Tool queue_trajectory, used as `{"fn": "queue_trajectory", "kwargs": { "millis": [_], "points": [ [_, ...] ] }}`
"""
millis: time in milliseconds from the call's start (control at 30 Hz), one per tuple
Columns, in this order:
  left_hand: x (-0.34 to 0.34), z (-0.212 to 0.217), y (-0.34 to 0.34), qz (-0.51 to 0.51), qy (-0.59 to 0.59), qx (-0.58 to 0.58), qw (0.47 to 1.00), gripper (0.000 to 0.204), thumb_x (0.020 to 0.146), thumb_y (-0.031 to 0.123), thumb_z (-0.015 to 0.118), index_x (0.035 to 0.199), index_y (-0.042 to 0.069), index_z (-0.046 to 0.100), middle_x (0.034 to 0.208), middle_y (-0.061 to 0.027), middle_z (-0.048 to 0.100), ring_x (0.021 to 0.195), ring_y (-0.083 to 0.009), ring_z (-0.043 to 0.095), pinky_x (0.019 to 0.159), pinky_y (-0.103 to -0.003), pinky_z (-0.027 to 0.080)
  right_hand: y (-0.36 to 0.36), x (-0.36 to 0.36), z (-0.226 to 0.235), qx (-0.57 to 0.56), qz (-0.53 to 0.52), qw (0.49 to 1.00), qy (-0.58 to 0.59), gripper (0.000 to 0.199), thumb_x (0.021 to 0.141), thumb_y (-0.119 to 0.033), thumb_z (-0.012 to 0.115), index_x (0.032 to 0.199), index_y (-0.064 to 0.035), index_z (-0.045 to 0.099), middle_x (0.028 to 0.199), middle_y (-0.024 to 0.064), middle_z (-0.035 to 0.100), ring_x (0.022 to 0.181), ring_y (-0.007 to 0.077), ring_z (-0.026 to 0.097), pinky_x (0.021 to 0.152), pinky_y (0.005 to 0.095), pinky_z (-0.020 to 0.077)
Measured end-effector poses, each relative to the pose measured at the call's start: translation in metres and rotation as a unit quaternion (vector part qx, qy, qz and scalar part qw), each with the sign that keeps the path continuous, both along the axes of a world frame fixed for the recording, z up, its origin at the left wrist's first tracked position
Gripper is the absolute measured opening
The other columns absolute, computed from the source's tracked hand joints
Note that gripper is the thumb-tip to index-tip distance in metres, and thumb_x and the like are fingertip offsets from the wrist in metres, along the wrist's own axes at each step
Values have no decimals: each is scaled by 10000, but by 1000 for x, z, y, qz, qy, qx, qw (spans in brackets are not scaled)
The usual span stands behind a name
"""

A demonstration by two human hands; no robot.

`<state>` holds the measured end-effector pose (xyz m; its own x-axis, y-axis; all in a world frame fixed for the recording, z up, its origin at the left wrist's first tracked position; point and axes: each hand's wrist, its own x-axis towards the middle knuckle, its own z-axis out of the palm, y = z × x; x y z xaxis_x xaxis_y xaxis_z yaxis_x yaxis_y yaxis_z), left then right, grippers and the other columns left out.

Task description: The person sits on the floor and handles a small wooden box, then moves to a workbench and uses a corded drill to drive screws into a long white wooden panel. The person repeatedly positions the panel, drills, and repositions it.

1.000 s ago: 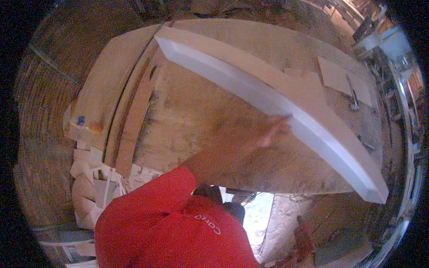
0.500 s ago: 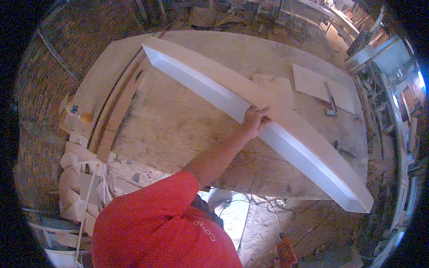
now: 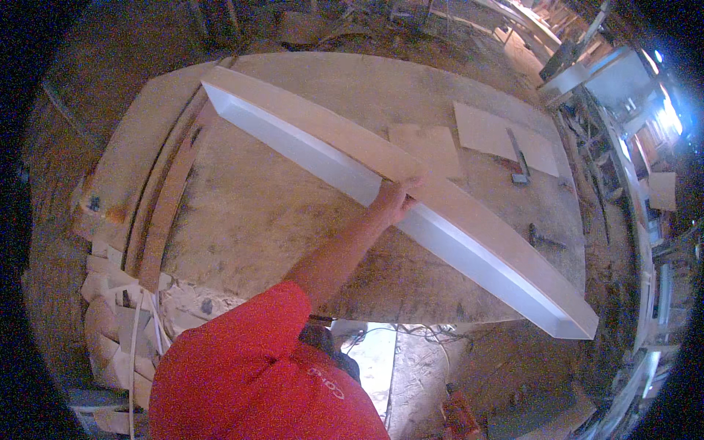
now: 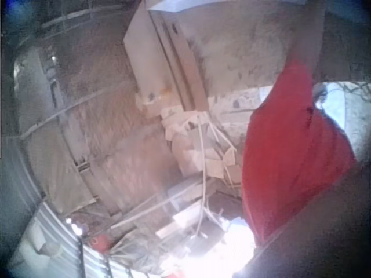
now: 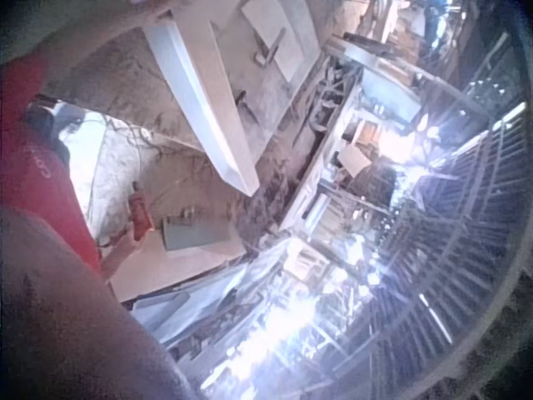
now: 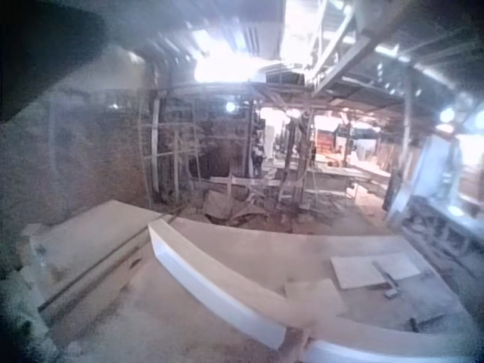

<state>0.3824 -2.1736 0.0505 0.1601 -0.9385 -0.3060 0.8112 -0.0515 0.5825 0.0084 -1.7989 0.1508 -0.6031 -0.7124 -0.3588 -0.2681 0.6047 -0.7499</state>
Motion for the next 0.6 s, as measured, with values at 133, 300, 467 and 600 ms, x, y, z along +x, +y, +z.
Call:
{"fn": "queue_trajectory", "kwargs": {
  "millis": [133,300,467,600],
  "points": [
    [15,16,-4,-30,-6,-31,999,418,859,92,771,1235,124,590,1079,-41,683,981,-215,684,728,-374,586,11,20,7,6,-30,1000,7,538,895,-141,724,1401,-60,557,1013,92,687,668,167,606,528,303,479],
    [33,18,-23,-56,1,-23,998,381,874,26,716,1227,11,576,1143,-134,679,1022,-281,710,852,-426,641,29,48,16,14,-68,997,16,536,892,-122,723,1399,-57,559,1022,92,690,666,166,607,523,302,479],
    [85,-63,-74,91,-474,-339,808,366,851,8,728,1195,9,601,1117,-138,688,997,-274,717,809,-412,650,45,76,25,15,-96,995,22,535,889,-103,722,1397,-55,562,1031,91,693,665,164,608,519,301,479],
    [141,-62,-104,72,-369,-327,867,328,854,-3,727,1165,9,623,1093,-133,692,982,-265,717,789,-402,651,71,93,28,16,-133,991,20,534,886,-88,721,1395,-52,564,1038,91,695,664,163,609,515,301,479]
  ]
}}
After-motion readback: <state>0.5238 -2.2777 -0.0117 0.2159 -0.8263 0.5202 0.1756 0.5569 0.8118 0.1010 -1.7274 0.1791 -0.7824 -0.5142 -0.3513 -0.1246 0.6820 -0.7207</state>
